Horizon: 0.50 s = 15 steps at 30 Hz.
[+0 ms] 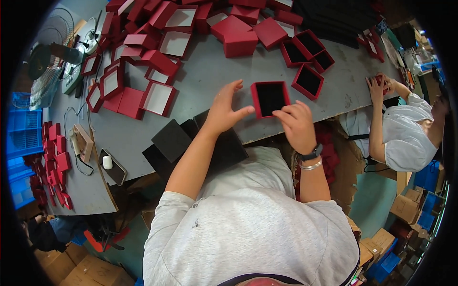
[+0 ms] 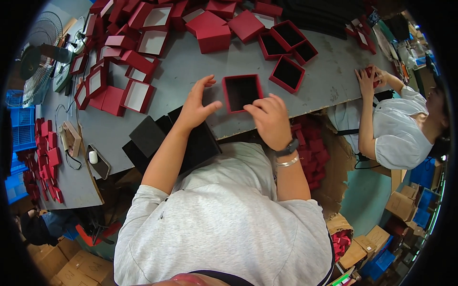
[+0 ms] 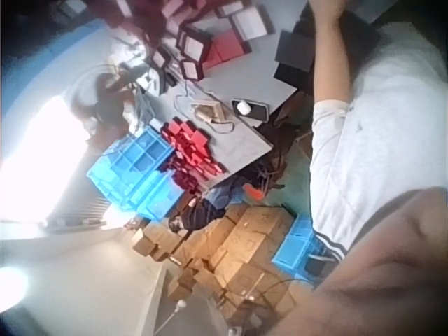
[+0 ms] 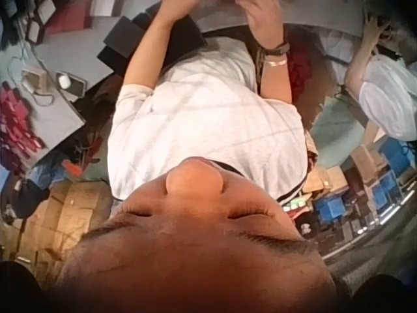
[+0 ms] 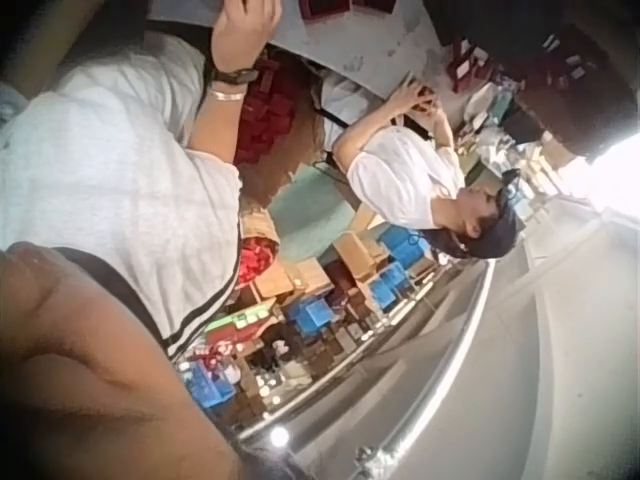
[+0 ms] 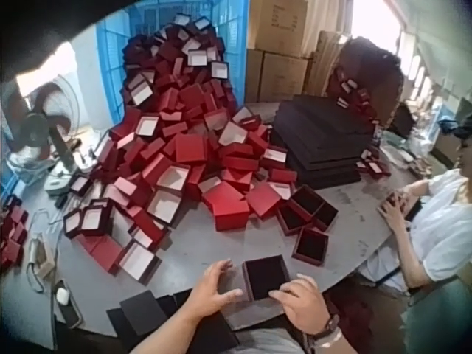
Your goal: The person is inserting black foam pads into red jewelry boxes at a manufacturing facility.
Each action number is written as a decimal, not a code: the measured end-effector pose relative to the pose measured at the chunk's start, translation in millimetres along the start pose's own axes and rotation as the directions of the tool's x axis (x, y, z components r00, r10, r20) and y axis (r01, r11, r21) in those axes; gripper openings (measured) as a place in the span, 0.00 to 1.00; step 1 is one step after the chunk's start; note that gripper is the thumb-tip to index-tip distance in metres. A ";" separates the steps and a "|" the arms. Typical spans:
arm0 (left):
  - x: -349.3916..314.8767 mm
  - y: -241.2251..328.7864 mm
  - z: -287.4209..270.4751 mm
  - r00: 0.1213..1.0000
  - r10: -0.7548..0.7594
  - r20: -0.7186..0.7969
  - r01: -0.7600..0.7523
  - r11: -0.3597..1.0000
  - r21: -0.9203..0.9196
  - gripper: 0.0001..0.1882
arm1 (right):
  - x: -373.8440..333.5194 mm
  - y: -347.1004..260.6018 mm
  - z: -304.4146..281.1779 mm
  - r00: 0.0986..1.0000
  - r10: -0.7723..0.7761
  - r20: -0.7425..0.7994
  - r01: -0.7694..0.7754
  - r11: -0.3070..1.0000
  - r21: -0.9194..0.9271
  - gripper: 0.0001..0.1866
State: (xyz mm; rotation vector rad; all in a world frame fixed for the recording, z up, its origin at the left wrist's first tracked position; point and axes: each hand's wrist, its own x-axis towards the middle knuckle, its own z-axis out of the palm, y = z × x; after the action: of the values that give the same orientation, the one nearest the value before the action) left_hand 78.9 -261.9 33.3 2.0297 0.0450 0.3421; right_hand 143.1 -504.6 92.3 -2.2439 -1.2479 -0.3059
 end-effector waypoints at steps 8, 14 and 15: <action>0.2 5.3 7.2 0.991 -0.080 -0.103 0.079 0.997 -0.021 0.18 | 33.2 55.5 -39.7 0.965 0.243 -0.099 -0.263 0.892 -0.369 0.20; -0.8 -8.3 15.4 0.991 0.130 0.009 -0.125 0.922 0.366 0.13 | 132.5 -65.7 41.3 0.936 -0.307 0.169 0.223 0.893 0.391 0.20; -1.9 -6.1 13.9 0.990 0.142 -0.019 -0.128 0.936 0.328 0.12 | 144.5 -94.2 61.6 0.881 -0.440 0.174 0.332 0.837 0.436 0.20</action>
State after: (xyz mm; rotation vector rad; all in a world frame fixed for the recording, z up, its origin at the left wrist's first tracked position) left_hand 81.4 -271.4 21.6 2.3607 -0.0133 0.4905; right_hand 138.7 -327.5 138.9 -1.7099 -1.7416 0.1093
